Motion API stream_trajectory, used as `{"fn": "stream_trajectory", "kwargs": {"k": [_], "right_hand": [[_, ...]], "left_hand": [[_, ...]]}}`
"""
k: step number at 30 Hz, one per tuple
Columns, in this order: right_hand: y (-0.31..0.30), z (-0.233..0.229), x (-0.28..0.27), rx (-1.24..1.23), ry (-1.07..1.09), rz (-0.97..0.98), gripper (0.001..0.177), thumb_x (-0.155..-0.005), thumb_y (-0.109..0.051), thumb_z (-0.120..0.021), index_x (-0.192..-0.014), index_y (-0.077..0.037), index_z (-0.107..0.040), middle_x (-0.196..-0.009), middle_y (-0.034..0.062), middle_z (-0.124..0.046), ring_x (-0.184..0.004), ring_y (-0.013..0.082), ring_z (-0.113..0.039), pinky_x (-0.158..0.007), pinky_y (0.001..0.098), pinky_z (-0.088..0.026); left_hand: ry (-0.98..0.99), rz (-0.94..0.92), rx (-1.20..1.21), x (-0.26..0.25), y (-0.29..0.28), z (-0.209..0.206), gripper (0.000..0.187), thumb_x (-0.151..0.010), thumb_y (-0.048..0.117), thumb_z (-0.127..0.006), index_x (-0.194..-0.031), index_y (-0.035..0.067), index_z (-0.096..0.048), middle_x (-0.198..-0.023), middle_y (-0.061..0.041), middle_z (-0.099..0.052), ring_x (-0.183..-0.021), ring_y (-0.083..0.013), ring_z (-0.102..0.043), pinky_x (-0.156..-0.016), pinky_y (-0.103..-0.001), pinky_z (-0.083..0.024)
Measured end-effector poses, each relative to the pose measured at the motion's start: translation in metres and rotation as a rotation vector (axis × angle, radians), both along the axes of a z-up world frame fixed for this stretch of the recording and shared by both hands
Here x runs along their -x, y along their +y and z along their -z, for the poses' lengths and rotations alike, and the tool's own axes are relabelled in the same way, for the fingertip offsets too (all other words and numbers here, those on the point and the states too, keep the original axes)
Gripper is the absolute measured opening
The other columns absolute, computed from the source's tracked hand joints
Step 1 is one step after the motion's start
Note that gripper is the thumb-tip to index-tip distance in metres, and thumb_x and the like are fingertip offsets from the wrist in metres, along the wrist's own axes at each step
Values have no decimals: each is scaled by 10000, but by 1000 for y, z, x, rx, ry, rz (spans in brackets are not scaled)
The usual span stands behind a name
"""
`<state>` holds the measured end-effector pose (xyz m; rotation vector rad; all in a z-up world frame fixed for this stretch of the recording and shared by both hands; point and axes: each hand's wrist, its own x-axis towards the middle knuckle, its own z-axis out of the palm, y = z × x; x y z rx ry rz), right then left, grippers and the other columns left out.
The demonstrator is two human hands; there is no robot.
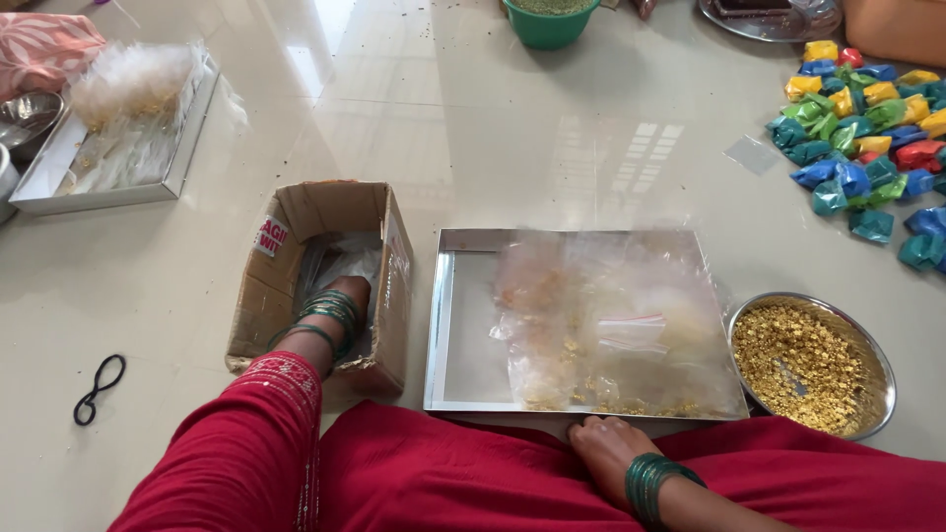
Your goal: Packaging small decorative items into plastic zip-lock bags and placing them into a cardboard box.
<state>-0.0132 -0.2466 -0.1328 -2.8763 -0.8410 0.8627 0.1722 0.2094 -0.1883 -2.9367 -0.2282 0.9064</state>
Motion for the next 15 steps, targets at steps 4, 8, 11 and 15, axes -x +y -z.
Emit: {"fn": "stream_trajectory", "kwargs": {"k": [4, 8, 11, 15], "right_hand": [[-2, 2, 0, 5, 11, 14, 165, -873, -43, -610, -1031, -55, -652, -1150, 184, -642, -1110, 401, -630, -946, 479, -538], [-5, 7, 0, -38, 8, 45, 160, -881, -48, -597, -1008, -90, -684, -1144, 188, -645, -1095, 400, -636, -936, 483, -535], [-9, 4, -2, -69, -12, 54, 151, -875, -56, -600, -983, -95, -698, -1115, 185, -650, -1055, 388, -657, -906, 481, -544], [-17, -38, -10, -115, -6, 120, 98, -875, -108, -637, -923, -104, -722, -1039, 153, -689, -1000, 369, -673, -873, 474, -543]], "left_hand": [[-31, 113, -72, -12, 10, 33, 428, -803, 198, -820, -1198, 64, -726, -1289, -225, -664, -1206, -383, -652, -988, -438, -566], [-86, 75, -5, -7, 14, 32, 400, -800, 173, -803, -1183, 73, -743, -1295, -227, -664, -1206, -386, -655, -995, -433, -563], [-54, 94, -25, -10, 17, 37, 413, -791, 244, -818, -1155, 57, -759, -1273, -225, -683, -1191, -374, -671, -983, -424, -574], [52, 136, -113, 1, 7, 3, 447, -795, 328, -831, -1151, 69, -754, -1274, -194, -674, -1181, -365, -670, -992, -415, -567]]}}
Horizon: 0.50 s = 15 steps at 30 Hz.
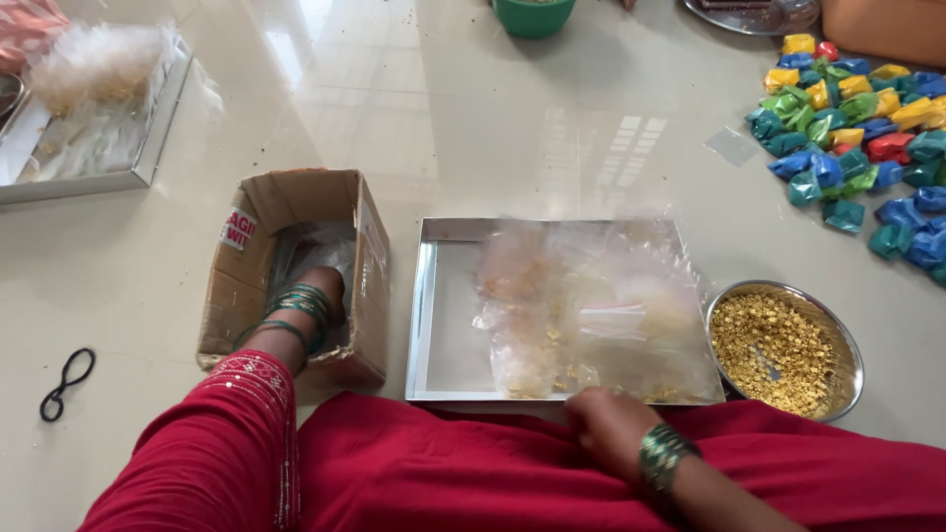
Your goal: Packaging small decorative items into plastic zip-lock bags and placing them into a cardboard box.
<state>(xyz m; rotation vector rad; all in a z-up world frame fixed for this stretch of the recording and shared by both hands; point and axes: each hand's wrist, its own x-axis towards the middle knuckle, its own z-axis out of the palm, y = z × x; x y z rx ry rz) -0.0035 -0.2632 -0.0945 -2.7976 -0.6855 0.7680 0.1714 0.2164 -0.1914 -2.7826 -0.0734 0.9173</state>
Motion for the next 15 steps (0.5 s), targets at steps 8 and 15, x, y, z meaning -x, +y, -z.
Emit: {"fn": "stream_trajectory", "kwargs": {"k": [8, 15], "right_hand": [[-28, 15, -3, -44, 403, -66, 110, -857, -122, -672, -925, -121, -758, -932, 139, -745, -907, 311, -722, -844, 402, -557], [-8, 14, 5, -24, 92, 78, 116, -803, -137, -691, -901, -83, -723, -969, 183, -724, -981, 373, -685, -859, 449, -559]], "left_hand": [[-41, -173, 104, 8, 2, -15, 430, -739, 266, -881, -1105, 60, -786, -1258, -193, -709, -1169, -361, -689, -985, -404, -582], [-52, -180, 59, 6, -2, -12, 474, -719, 206, -907, -1147, 64, -763, -1276, -206, -679, -1212, -354, -665, -1000, -404, -575]]}}
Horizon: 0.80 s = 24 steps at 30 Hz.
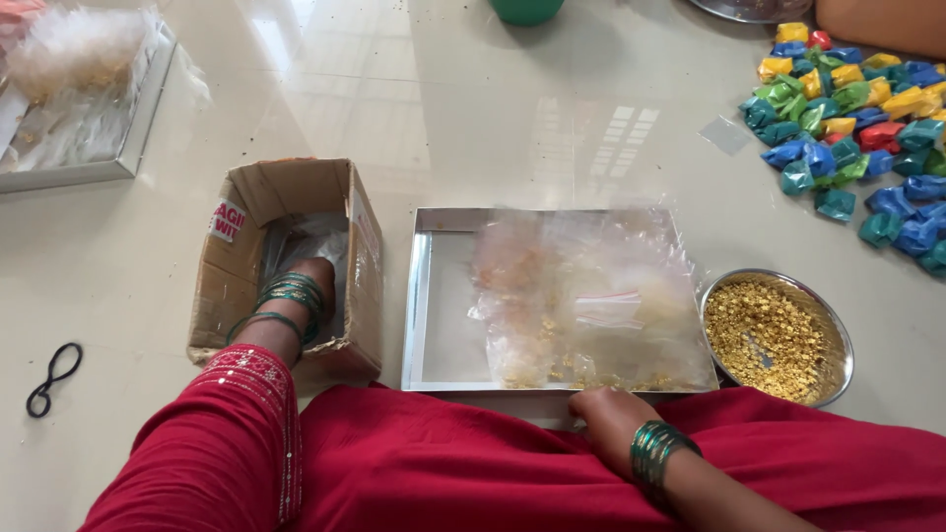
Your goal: Packaging small decorative items into plastic zip-lock bags and placing them into a cardboard box.
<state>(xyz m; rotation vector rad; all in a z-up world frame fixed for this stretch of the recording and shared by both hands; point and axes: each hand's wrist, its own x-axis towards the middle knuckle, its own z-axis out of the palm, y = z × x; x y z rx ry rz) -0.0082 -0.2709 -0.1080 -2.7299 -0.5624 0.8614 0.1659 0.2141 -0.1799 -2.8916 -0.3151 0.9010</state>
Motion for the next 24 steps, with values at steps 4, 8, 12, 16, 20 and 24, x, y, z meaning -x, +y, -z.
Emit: {"fn": "stream_trajectory", "kwargs": {"k": [4, 8, 12, 16, 20, 24], "right_hand": [[12, 10, 3, 40, -74, -21, 123, -888, -151, -593, -935, -83, -684, -1002, 189, -710, -1006, 393, -666, -879, 491, -534], [18, 16, 1, 77, -88, -85, 143, -906, -128, -565, -916, -71, -695, -1025, 199, -697, -1022, 395, -669, -893, 484, -540], [23, 8, 1, 97, -15, -78, 148, -913, -167, -584, -916, -78, -702, -1030, 198, -697, -1036, 386, -664, -909, 481, -535], [18, 19, 2, 134, -91, -140, 119, -890, -132, -592, -904, -74, -695, -1041, 191, -695, -1048, 387, -659, -908, 487, -537], [17, 24, 2, 157, -117, -155, 109, -896, -124, -582, -923, -81, -679, -1068, 180, -681, -1049, 388, -659, -906, 486, -539], [17, 30, 1, 99, -116, -156, 113, -882, -125, -595, -903, -74, -693, -1057, 185, -681, -1055, 382, -658, -922, 474, -535]], "left_hand": [[-53, 17, 19, 6, -2, -1, 459, -714, 185, -897, -1135, 50, -774, -1255, -229, -691, -1205, -367, -664, -995, -418, -570], [-115, 109, 36, -5, 7, 19, 404, -779, 187, -836, -1151, 53, -756, -1256, -236, -677, -1209, -379, -645, -1011, -431, -549], [-114, 51, 69, 8, -8, -6, 398, -790, 139, -820, -1172, 52, -746, -1271, -241, -667, -1208, -394, -642, -1007, -438, -555], [-94, 97, 43, -2, -8, 4, 400, -795, 141, -812, -1181, 60, -746, -1293, -227, -665, -1216, -391, -644, -1011, -438, -558], [-41, 22, 45, -1, -4, 6, 417, -810, 175, -819, -1200, 54, -733, -1304, -228, -655, -1221, -393, -641, -1020, -442, -550], [-164, 16, 51, 5, 0, 3, 386, -819, 146, -782, -1189, 41, -744, -1285, -250, -669, -1206, -400, -655, -997, -453, -568]]}}
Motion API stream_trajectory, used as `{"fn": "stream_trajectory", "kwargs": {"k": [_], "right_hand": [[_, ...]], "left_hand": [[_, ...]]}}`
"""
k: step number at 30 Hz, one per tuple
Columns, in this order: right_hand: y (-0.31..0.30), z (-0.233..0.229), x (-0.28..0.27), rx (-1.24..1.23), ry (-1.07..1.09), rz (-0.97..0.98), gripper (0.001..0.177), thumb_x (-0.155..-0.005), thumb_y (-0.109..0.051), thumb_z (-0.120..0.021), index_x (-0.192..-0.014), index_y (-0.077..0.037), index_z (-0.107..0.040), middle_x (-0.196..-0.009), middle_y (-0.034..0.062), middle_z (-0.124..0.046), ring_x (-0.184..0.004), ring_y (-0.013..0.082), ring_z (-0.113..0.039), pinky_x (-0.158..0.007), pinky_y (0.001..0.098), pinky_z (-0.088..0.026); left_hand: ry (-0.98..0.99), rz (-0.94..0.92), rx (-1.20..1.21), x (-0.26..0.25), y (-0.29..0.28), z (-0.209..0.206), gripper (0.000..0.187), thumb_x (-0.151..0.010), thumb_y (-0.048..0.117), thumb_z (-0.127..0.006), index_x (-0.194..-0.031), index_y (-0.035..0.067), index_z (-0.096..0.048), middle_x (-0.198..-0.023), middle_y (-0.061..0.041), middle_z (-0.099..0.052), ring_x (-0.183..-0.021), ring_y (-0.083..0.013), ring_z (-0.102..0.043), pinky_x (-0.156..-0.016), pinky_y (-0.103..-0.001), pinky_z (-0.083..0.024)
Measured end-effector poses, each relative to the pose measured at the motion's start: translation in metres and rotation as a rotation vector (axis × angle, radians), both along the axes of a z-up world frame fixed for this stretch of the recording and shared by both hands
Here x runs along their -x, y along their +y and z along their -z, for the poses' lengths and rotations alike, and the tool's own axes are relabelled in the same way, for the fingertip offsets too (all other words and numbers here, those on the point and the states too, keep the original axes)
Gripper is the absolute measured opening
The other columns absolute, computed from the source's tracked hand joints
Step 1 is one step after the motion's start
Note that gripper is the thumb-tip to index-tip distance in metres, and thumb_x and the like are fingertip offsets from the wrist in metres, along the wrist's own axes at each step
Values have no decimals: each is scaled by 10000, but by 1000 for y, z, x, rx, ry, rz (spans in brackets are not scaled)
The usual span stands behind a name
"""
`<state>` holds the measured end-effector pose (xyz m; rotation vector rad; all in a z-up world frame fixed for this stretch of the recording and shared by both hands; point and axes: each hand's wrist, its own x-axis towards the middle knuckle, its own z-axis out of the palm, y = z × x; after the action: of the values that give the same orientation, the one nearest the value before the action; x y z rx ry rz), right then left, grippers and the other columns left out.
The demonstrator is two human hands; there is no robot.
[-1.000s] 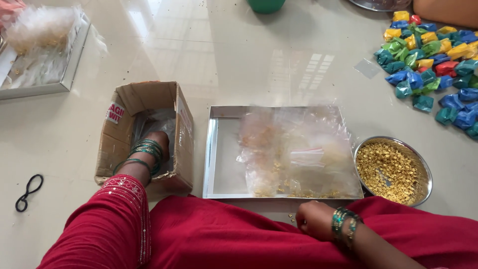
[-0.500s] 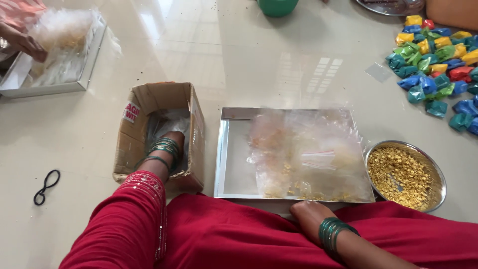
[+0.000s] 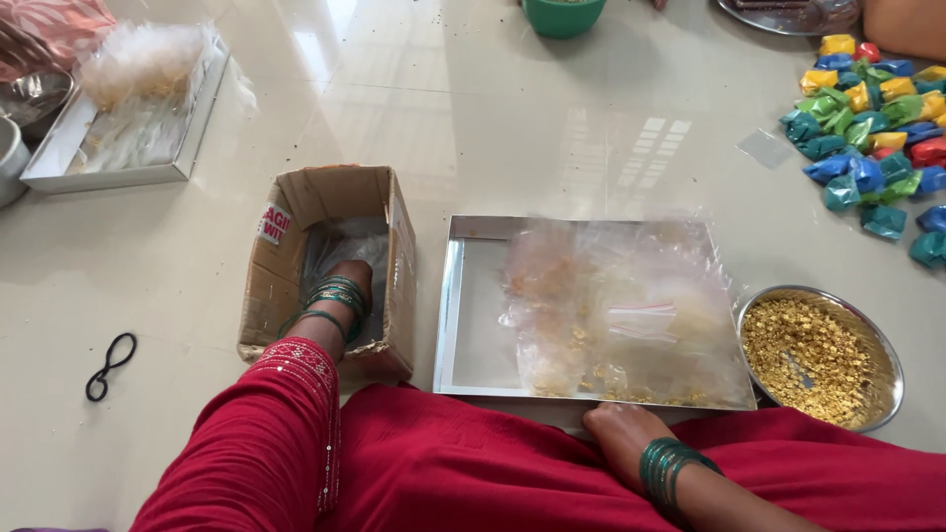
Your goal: Packaging small decorative items into plastic zip-lock bags and placing them into a cardboard box.
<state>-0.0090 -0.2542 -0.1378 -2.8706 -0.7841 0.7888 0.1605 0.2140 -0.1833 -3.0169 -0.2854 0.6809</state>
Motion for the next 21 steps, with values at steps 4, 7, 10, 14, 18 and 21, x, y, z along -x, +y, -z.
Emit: {"fn": "stream_trajectory", "kwargs": {"k": [4, 7, 10, 14, 18, 21], "right_hand": [[2, -3, 1, 16, 4, -26, 121, -887, -116, -596, -921, -70, -702, -1061, 189, -683, -1058, 377, -658, -930, 471, -534], [3, -6, 3, 30, 14, -36, 129, -905, -117, -588, -934, -70, -704, -1069, 188, -683, -1058, 376, -661, -929, 472, -533], [4, -6, 3, 9, 44, -41, 127, -902, -112, -588, -941, -70, -701, -1079, 188, -680, -1057, 379, -659, -925, 474, -532], [3, -1, 4, -23, 65, -21, 125, -911, -129, -588, -938, -72, -696, -1075, 188, -672, -1043, 382, -660, -916, 471, -535], [1, -2, -1, -67, 58, -14, 110, -890, -131, -604, -924, -59, -680, -1055, 190, -675, -1037, 390, -656, -907, 477, -533], [4, -3, 1, -46, 131, 39, 152, -937, -205, -611, -928, -69, -678, -1059, 190, -666, -1042, 394, -649, -916, 487, -524]], "left_hand": [[67, 1, -28, -2, -6, -10, 422, -800, 184, -809, -1190, 35, -742, -1293, -247, -661, -1223, -383, -645, -1015, -431, -555], [97, 5, -39, 0, -10, -16, 431, -800, 200, -811, -1192, 37, -740, -1302, -235, -653, -1231, -378, -637, -1017, -431, -553], [102, -28, -15, 2, -10, -21, 430, -800, 184, -809, -1195, 32, -738, -1308, -229, -654, -1232, -377, -639, -1020, -428, -554], [-22, 16, 19, -12, 6, 19, 375, -837, 116, -747, -1203, 39, -736, -1295, -236, -673, -1210, -392, -657, -999, -449, -564], [-7, 2, 0, -18, 2, 15, 346, -869, 103, -719, -1211, 57, -737, -1306, -231, -658, -1203, -401, -656, -990, -464, -565], [110, -6, -43, -15, 7, 19, 389, -846, 150, -766, -1223, 66, -720, -1341, -196, -635, -1234, -378, -636, -1010, -456, -558]]}}
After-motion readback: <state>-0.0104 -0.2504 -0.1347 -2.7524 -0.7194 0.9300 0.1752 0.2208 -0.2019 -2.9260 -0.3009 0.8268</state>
